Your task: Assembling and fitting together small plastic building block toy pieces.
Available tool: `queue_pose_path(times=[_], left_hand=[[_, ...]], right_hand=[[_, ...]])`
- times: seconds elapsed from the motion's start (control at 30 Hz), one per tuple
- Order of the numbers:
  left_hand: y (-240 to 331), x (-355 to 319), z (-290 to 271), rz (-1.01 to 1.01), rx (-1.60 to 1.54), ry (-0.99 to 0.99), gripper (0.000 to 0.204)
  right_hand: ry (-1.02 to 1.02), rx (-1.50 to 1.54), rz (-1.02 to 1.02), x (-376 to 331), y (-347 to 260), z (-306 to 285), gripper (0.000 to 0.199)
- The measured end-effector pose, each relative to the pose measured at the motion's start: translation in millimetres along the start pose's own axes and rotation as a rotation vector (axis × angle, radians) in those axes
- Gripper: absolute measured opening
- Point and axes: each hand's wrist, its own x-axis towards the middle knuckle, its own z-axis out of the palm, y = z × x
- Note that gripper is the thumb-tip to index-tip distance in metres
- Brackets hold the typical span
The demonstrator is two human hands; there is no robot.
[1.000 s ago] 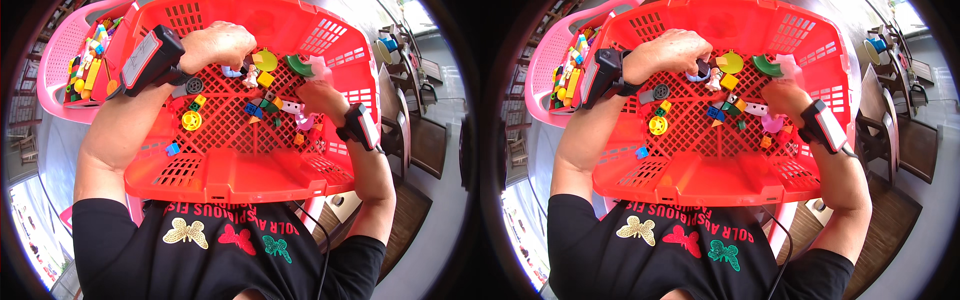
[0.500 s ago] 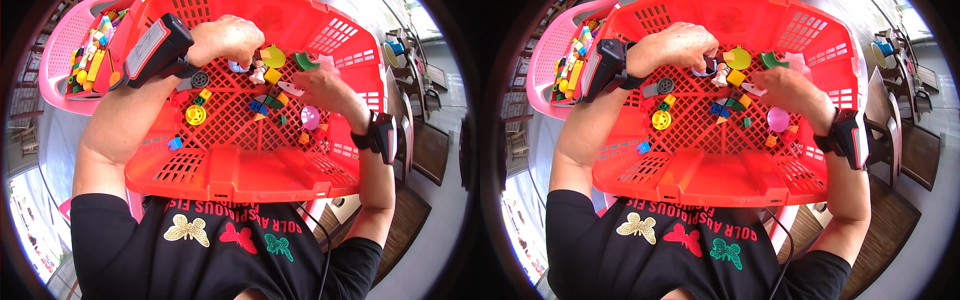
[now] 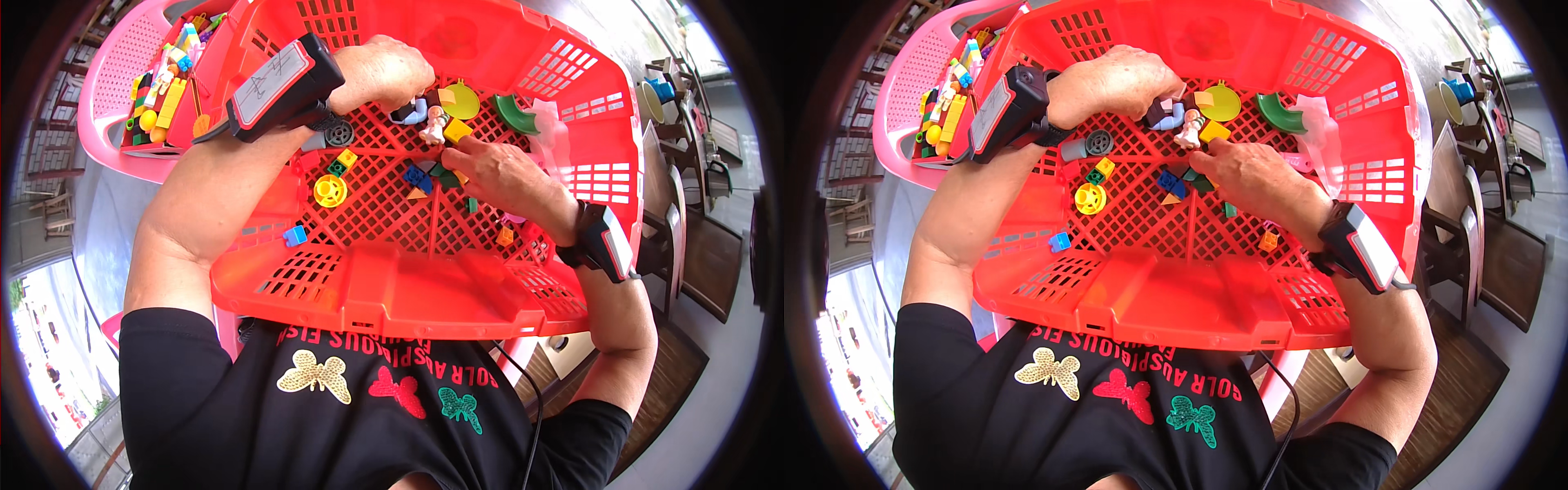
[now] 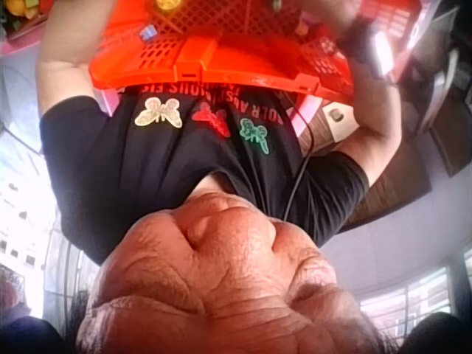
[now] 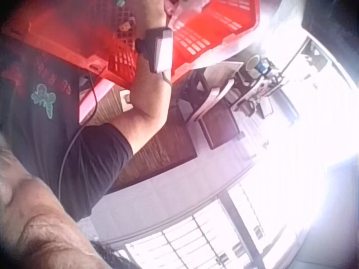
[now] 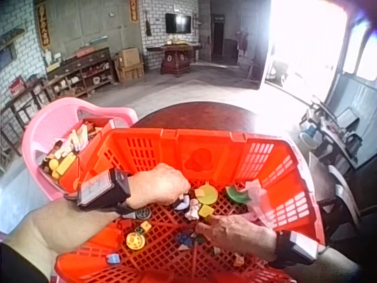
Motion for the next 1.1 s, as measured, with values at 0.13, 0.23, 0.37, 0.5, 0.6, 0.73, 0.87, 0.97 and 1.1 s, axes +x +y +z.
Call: queue_pose_path(times=[0.13,0.23,0.37,0.5,0.6,0.73,0.87,0.97,1.1], left_hand=[[3.6,-3.2,-1.4,0.041,-0.005,-0.031,0.032],[2.6,-8.8,-4.6,0.214,-0.244,0.097,0.044],[10.2,-2.1,-14.1,0.398,-0.959,-0.111,0.055],[9.8,1.1,-17.1,0.399,-1.222,-0.071,0.038],[6.1,-4.7,-23.0,0.267,-1.259,0.127,0.027],[-15.6,10.0,-6.3,0.092,-1.486,0.495,0.03],[-8.2,15.3,-15.9,0.028,-1.806,0.546,0.033],[-0.1,12.1,-21.1,0.03,-1.892,0.589,0.034],[4.2,15.2,-23.5,0.137,-1.928,0.555,0.032]], right_hand=[[0.007,0.013,-0.042,0.0,2.4,-5.8,0.026],[0.011,-0.027,-0.016,-1.0,1.0,-24.9,0.022],[0.244,0.062,-0.085,-12.1,-2.9,-60.4,0.022],[0.369,0.152,0.005,-13.3,-8.5,-71.4,0.023],[0.589,0.212,0.092,-9.8,-7.0,-67.9,0.029],[0.102,-0.254,0.129,-9.1,27.8,-26.8,0.046],[-0.226,-0.339,0.083,-17.1,-9.1,4.3,0.044],[-0.212,-0.178,0.049,-14.6,-4.0,13.8,0.028],[-0.166,-0.049,-0.015,-13.5,8.8,17.6,0.025]])
